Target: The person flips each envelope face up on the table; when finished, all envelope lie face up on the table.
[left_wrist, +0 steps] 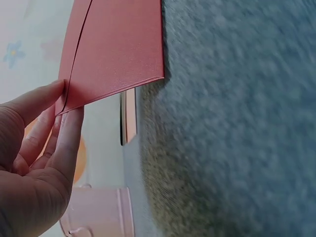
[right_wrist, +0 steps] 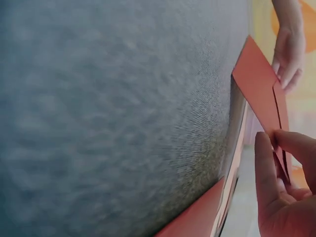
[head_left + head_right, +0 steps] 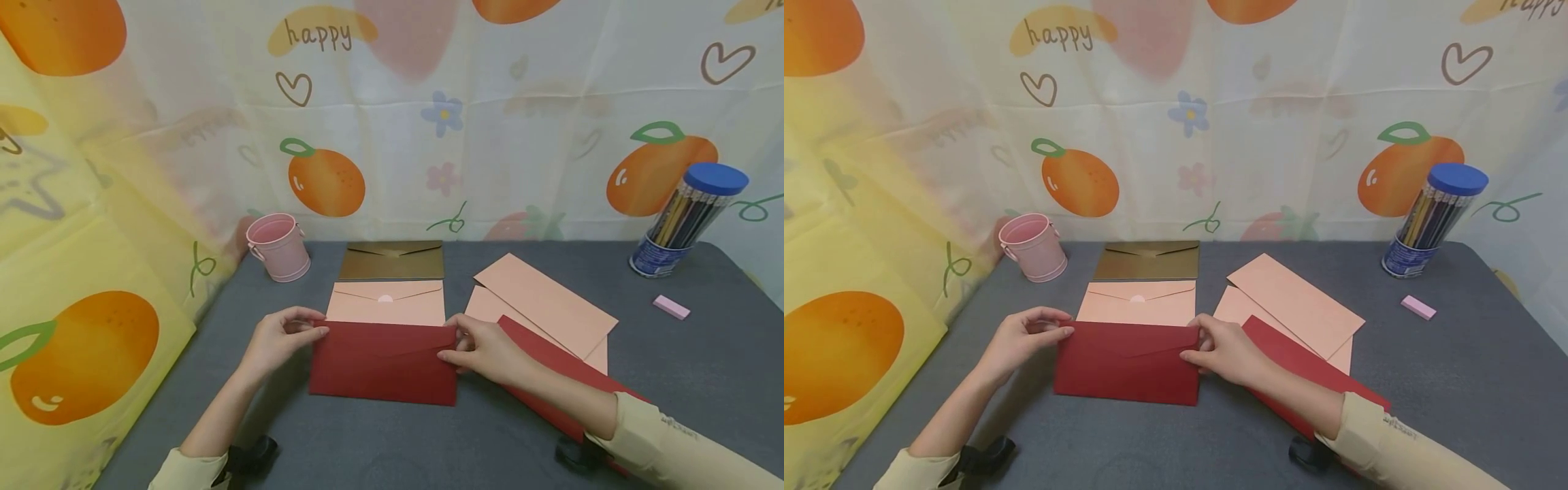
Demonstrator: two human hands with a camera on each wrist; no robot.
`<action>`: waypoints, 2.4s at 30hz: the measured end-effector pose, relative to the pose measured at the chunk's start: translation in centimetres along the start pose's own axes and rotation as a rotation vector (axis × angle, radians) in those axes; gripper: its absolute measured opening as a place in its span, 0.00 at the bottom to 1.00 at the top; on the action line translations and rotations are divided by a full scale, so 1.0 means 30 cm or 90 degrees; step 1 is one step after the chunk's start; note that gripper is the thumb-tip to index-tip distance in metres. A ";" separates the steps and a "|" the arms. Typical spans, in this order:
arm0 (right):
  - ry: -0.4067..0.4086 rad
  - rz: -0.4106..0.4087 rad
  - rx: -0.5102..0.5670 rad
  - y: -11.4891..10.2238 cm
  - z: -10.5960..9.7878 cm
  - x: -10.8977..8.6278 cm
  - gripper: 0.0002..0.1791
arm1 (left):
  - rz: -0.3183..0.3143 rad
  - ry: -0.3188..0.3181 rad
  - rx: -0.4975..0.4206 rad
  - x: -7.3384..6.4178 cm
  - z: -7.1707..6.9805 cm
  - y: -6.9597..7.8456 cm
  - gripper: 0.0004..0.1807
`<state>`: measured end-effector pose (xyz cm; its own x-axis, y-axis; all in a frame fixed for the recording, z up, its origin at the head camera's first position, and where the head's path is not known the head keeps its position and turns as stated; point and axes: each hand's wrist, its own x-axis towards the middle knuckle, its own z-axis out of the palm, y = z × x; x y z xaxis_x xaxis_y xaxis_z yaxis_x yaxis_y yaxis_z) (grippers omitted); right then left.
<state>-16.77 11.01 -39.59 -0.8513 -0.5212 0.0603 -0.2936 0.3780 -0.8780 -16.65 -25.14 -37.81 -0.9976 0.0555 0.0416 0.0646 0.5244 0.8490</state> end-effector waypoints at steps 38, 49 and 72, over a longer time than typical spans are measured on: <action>-0.037 -0.050 -0.170 0.026 0.019 0.070 0.24 | -0.020 -0.041 0.154 0.000 0.018 -0.049 0.15; -0.031 -0.055 -0.173 0.023 0.019 0.076 0.24 | -0.024 -0.041 0.175 0.004 0.022 -0.051 0.15; -0.034 -0.042 -0.158 0.023 0.037 0.079 0.22 | 0.013 -0.033 0.177 -0.003 0.027 -0.050 0.14</action>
<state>-18.50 9.19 -40.57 -0.8047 -0.5878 0.0828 -0.4511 0.5150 -0.7289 -16.64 -25.25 -39.51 -0.9939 0.1081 0.0237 0.0960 0.7351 0.6712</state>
